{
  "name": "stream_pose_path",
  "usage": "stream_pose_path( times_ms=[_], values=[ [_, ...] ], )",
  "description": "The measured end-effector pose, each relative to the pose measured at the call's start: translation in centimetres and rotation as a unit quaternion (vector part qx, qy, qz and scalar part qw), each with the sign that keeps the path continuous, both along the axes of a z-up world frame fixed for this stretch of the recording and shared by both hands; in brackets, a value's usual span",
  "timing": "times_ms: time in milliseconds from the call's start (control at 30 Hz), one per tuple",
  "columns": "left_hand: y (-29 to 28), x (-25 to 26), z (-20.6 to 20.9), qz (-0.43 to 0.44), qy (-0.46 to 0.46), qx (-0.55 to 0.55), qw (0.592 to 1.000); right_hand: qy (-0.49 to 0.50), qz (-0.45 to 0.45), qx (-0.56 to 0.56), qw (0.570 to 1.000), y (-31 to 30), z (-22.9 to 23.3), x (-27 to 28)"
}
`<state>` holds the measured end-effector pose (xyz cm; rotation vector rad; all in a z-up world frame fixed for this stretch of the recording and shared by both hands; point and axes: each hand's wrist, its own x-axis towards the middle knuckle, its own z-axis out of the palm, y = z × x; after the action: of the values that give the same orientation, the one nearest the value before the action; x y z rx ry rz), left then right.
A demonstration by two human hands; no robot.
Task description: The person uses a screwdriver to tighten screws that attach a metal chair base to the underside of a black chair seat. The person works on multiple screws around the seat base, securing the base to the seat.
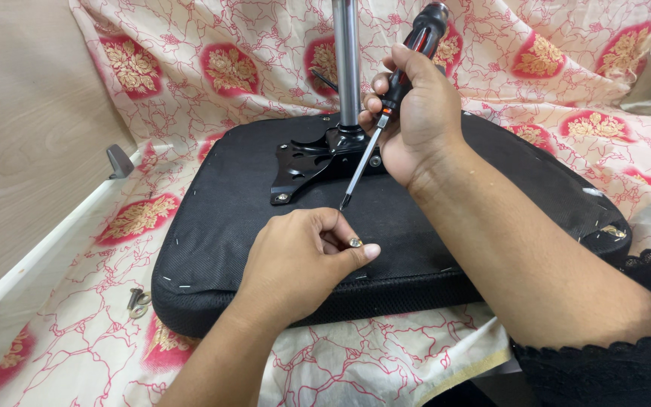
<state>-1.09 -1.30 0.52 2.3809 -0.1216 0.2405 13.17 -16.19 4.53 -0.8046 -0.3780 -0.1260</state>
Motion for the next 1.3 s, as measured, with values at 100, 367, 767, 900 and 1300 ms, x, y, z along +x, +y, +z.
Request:
stream_pose_path(
  times_ms=[100,367,767,900,1300],
  values=[
    [-0.4,-0.3,-0.7,-0.005,-0.021,-0.046,0.999,0.003,-0.002,-0.003,1.0,0.0,0.0,0.0],
    [1.4,1.5,-1.6,-0.168,0.015,-0.157,0.973,0.006,-0.006,-0.008,1.0,0.1,0.0,-0.2],
    [0.3,0.0,-1.2,-0.059,-0.055,-0.088,0.993,0.002,-0.004,-0.007,1.0,0.1,-0.1,-0.1],
    [0.3,0.0,-1.1,-0.044,-0.045,-0.072,0.995,-0.004,0.003,-0.009,1.0,0.2,-0.2,0.0],
    [-0.4,0.3,-0.9,0.031,-0.037,-0.129,0.991,-0.008,0.0,-0.009,1.0,-0.1,-0.1,0.1]
  ],
)
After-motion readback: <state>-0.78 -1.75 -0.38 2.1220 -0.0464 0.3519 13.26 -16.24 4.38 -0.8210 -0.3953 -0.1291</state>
